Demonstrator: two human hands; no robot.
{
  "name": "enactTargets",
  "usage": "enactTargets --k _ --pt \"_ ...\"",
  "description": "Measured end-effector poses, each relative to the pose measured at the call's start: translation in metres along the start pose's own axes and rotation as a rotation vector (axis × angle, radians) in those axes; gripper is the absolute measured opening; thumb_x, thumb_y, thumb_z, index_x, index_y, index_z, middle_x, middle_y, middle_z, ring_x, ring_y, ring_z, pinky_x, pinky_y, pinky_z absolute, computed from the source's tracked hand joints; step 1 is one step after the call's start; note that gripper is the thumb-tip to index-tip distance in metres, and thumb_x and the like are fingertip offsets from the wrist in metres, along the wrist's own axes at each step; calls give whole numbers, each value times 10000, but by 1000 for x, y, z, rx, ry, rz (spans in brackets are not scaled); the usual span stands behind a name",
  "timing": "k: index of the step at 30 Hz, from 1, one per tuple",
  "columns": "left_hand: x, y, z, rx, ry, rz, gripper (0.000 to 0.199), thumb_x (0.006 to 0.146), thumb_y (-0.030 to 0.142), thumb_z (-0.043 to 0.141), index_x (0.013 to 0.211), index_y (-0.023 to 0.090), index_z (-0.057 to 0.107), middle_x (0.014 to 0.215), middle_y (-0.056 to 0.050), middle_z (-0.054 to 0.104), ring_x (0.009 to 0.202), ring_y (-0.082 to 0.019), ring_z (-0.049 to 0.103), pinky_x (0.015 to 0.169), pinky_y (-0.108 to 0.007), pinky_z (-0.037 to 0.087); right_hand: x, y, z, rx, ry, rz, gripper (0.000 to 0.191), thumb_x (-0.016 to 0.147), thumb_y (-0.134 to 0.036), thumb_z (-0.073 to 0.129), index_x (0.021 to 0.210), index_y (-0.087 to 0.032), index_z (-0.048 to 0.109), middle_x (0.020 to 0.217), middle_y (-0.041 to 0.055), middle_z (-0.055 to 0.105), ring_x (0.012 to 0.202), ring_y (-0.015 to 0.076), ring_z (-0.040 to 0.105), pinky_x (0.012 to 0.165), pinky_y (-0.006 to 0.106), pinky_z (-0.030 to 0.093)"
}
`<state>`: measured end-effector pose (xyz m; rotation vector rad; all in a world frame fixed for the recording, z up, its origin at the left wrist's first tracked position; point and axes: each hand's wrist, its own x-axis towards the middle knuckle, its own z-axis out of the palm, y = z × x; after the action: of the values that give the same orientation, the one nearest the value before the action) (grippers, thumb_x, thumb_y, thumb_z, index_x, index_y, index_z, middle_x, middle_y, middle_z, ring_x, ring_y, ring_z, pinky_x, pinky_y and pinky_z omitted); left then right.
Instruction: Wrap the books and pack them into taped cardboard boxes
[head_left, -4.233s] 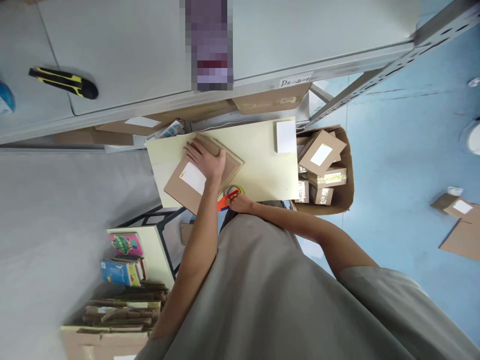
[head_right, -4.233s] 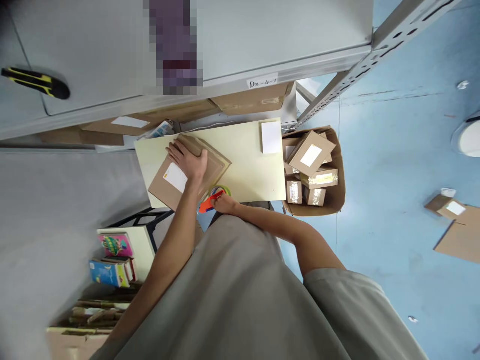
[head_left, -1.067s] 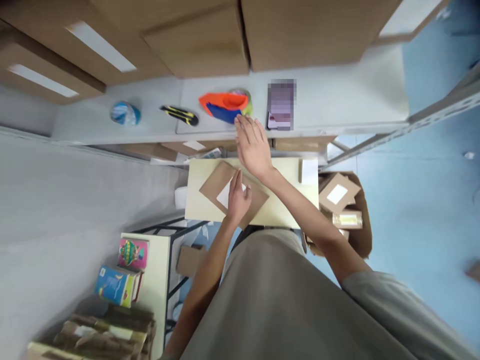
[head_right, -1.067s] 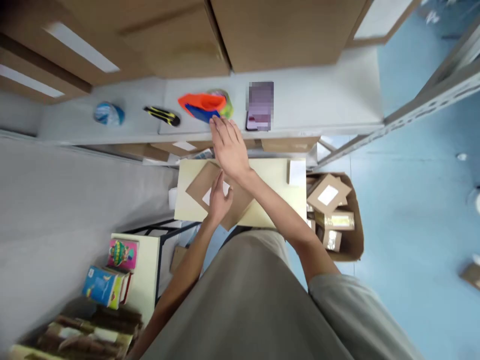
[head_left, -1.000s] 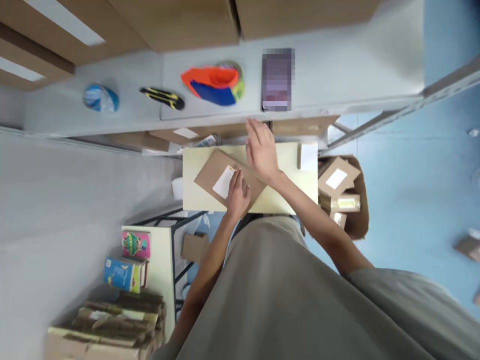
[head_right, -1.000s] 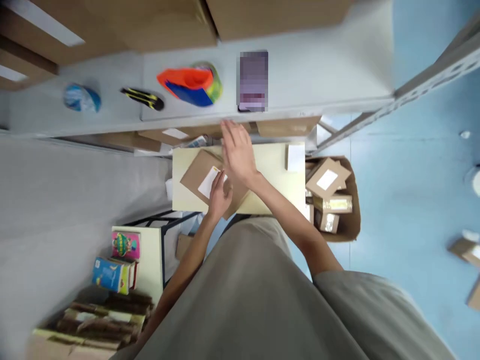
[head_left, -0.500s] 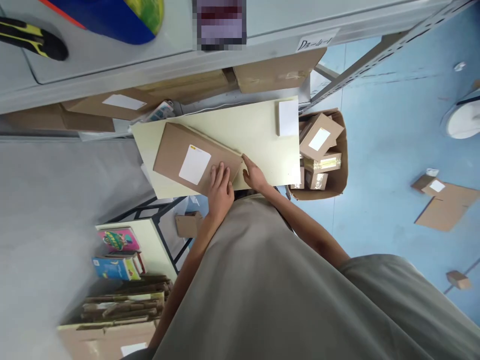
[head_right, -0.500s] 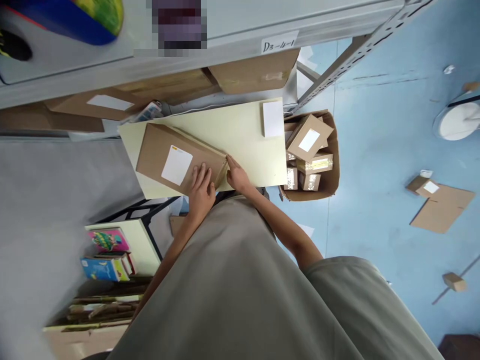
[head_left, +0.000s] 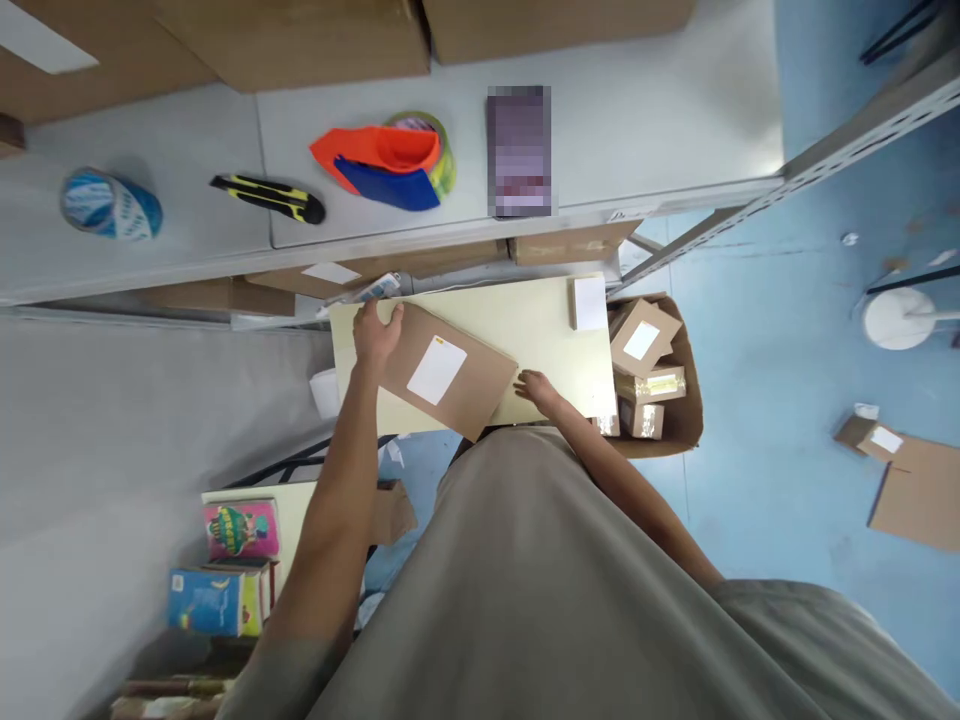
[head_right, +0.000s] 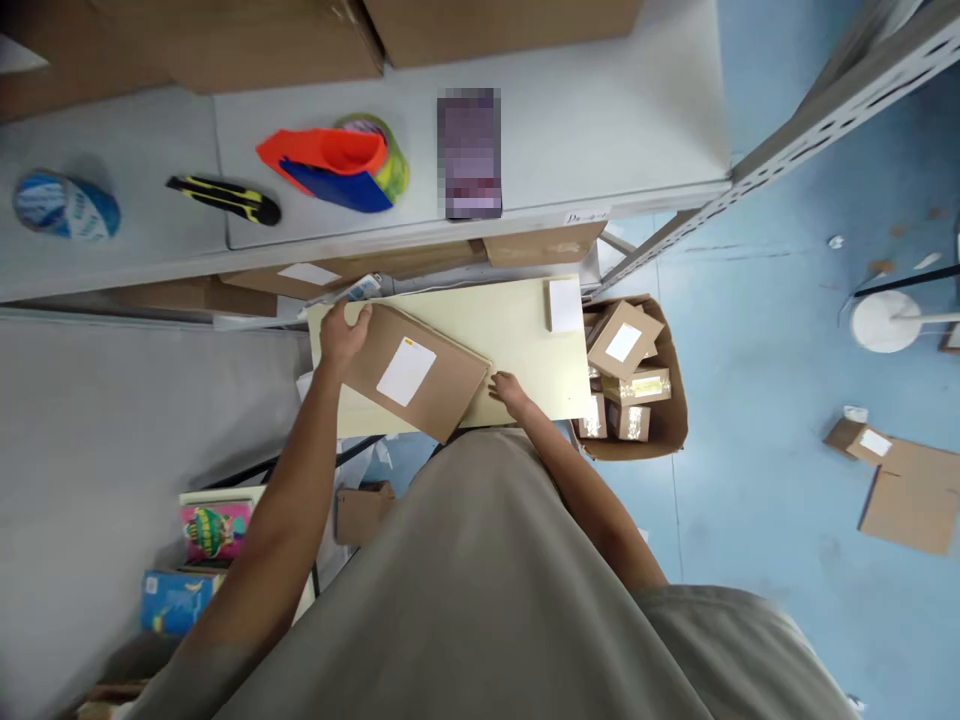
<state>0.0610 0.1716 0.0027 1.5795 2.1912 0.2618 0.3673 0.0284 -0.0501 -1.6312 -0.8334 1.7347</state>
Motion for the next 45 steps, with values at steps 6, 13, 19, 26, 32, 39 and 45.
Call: enactTargets --k 6,13,19,26,32,39,45 --pt "13 -1 -11 13 -337 -145 799 1026 777 320 1075 131 787 1289 -276 758 1300 -454 665 1087 -513 479 -13 -12 21 236 -95 225 479 1036 -570 463 1302 -256 709 1246 138 787 1154 272 752 1112 519 577" --pt "-33 -11 -49 -149 -131 -116 685 1026 761 378 993 211 787 1096 -138 804 1106 -357 705 937 -384 496 -43 -41 14 292 35 66 635 1045 -731 423 1414 -279 674 1450 118 724 1381 314 654 1152 518 551" --pt "-83 -14 -37 -174 -157 -84 554 1077 630 395 1238 232 745 1229 -137 763 1153 -321 700 1003 -383 501 -49 -71 -16 -11 264 -119 702 994 -815 454 1310 -224 665 1368 134 740 1334 318 648 1124 452 551" --pt "-125 -13 19 -121 -381 -203 632 1051 679 411 1148 127 703 1204 -290 759 1235 -448 709 1002 -494 538 -23 -40 -44 -378 361 -37 729 921 -871 509 1180 -196 601 1229 167 749 1154 312 694 1088 460 531" --pt "-122 -34 35 -732 -604 -148 799 718 752 838 1287 198 751 1366 -159 769 1374 -375 667 1137 -462 535 -25 -38 -57 -287 74 -14 756 959 -788 572 1386 -171 668 1520 172 668 1480 336 569 1279 488 413" --pt "-100 -54 36 -932 -893 -256 862 522 716 959 1151 146 809 1250 -198 806 1311 -416 701 1155 -485 531 -42 -63 -64 -207 -31 70 641 947 -658 699 1397 -204 746 1538 125 669 1488 363 577 1325 561 368" --pt "-119 -50 16 -865 -823 -152 954 555 733 947 1305 176 755 1370 -171 765 1403 -438 632 1195 -553 500 -64 -67 -66 -190 -22 106 623 867 -553 814 1380 -204 757 1459 170 716 1458 423 600 1259 590 462"
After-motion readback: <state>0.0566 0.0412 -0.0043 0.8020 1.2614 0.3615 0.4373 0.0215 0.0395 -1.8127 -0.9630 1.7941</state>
